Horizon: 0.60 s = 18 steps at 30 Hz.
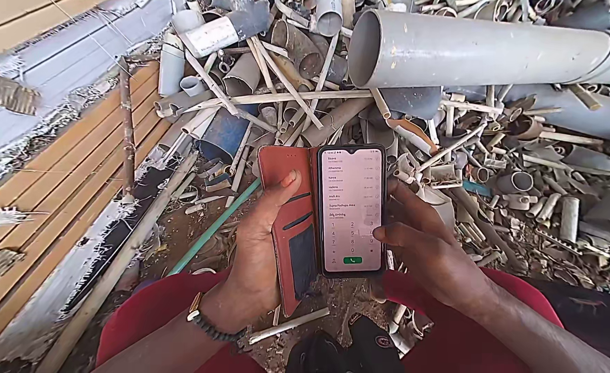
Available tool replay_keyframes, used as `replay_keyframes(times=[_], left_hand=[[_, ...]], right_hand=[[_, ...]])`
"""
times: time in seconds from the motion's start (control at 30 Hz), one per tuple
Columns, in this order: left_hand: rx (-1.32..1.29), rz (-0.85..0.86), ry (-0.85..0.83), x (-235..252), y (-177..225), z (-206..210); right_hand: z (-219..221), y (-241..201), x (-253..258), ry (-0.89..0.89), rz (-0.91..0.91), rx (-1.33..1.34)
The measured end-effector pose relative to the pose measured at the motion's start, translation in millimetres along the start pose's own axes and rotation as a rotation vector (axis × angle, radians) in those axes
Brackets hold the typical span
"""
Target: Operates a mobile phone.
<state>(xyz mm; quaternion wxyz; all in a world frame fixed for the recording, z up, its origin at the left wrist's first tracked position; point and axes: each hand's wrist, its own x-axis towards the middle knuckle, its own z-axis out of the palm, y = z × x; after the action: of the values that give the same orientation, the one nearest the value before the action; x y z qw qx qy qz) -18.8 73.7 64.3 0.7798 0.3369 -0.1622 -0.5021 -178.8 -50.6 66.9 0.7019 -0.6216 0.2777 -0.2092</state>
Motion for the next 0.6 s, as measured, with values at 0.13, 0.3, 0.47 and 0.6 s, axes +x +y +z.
replay_keyframes(times=[0.13, 0.3, 0.47, 0.6], left_hand=[[0.03, -0.04, 0.06, -2, -7, 7], [0.086, -0.046, 0.091, 0, -12, 11], [0.059, -0.022, 0.022, -1, -13, 8], [0.032, -0.006, -0.008, 0, -11, 6]], right_hand=[[15, 9, -4, 0.055, -0.022, -0.069], [26, 18, -3, 0.152, -0.055, -0.121], [27, 23, -2, 0.195, -0.118, -0.211], [24, 17, -4, 0.128, -0.112, -0.132]])
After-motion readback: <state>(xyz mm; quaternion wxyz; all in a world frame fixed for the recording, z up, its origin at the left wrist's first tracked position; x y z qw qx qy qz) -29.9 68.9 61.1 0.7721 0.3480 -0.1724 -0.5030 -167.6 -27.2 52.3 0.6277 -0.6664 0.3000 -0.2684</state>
